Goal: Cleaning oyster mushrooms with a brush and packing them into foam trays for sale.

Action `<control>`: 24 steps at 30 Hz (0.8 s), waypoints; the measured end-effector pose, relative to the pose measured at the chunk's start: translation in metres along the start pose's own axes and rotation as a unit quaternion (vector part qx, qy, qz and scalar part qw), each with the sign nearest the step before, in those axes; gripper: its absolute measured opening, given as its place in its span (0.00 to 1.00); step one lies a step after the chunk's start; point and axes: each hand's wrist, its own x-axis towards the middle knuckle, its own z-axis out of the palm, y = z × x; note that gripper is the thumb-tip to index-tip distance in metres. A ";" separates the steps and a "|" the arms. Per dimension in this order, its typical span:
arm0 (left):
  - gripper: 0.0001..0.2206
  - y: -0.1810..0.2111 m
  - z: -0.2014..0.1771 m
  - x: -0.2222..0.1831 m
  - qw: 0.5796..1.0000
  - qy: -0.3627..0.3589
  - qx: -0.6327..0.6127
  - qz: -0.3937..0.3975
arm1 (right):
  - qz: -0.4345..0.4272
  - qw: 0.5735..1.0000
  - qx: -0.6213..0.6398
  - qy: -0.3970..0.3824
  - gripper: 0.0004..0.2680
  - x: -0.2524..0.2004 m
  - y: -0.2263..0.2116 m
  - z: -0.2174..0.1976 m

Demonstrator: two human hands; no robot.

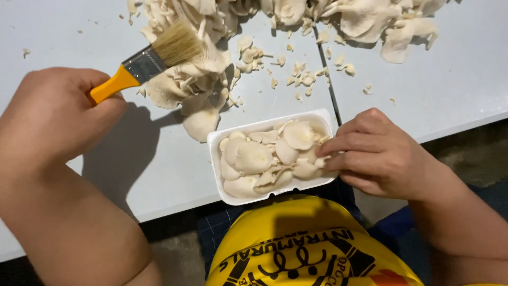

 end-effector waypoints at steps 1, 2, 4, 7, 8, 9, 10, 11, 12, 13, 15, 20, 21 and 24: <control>0.10 0.000 0.001 0.000 1.000 -0.002 -0.001 -0.002 | -0.001 1.000 0.002 -0.002 0.03 0.003 -0.002 0.000; 0.10 0.000 0.003 -0.001 1.000 0.004 -0.009 -0.007 | 0.008 1.000 0.013 0.005 0.04 0.006 -0.004 -0.001; 0.10 0.000 0.003 0.000 1.000 0.008 -0.018 -0.014 | 0.016 0.999 0.026 0.011 0.05 0.010 -0.007 -0.002; 0.10 -0.002 0.004 0.001 1.000 0.012 -0.019 -0.010 | 0.019 0.999 -0.037 0.028 0.08 0.010 -0.010 0.001; 0.10 -0.004 0.004 0.000 0.999 0.023 -0.023 -0.002 | 0.026 0.998 -0.045 0.020 0.09 0.009 -0.011 0.001; 0.12 -0.006 0.004 -0.001 0.999 0.034 -0.027 0.006 | 0.032 0.998 -0.053 0.011 0.09 0.009 -0.013 0.002; 0.12 -0.006 0.004 0.000 0.999 0.036 -0.027 0.007 | 0.032 0.998 -0.054 0.013 0.09 0.010 -0.014 0.001; 0.11 -0.007 0.004 0.000 0.999 0.039 -0.020 -0.004 | 0.031 0.998 -0.053 0.012 0.08 0.011 -0.014 0.000; 0.11 -0.008 0.004 0.000 0.999 0.042 -0.013 -0.016 | 0.030 0.998 -0.052 0.010 0.08 0.013 -0.015 -0.001; 0.11 -0.008 0.004 0.001 0.999 0.043 -0.013 -0.016 | 0.029 0.998 -0.052 0.011 0.08 0.012 -0.015 -0.003; 0.13 -0.009 0.003 0.001 0.999 0.033 -0.002 -0.016 | 0.035 0.999 -0.025 0.020 0.06 0.013 -0.015 -0.009; 0.10 0.014 -0.011 -0.010 0.996 0.002 -0.056 -0.064 | -0.015 0.997 -0.005 0.079 0.03 0.021 0.020 -0.023; 0.10 0.019 -0.012 -0.013 0.994 -0.001 -0.083 -0.068 | -0.030 0.995 -0.004 0.097 0.04 0.024 0.029 -0.030; 0.12 0.020 -0.014 -0.008 0.997 -0.015 -0.039 -0.071 | 0.143 0.962 -0.231 0.011 0.04 0.020 0.060 -0.073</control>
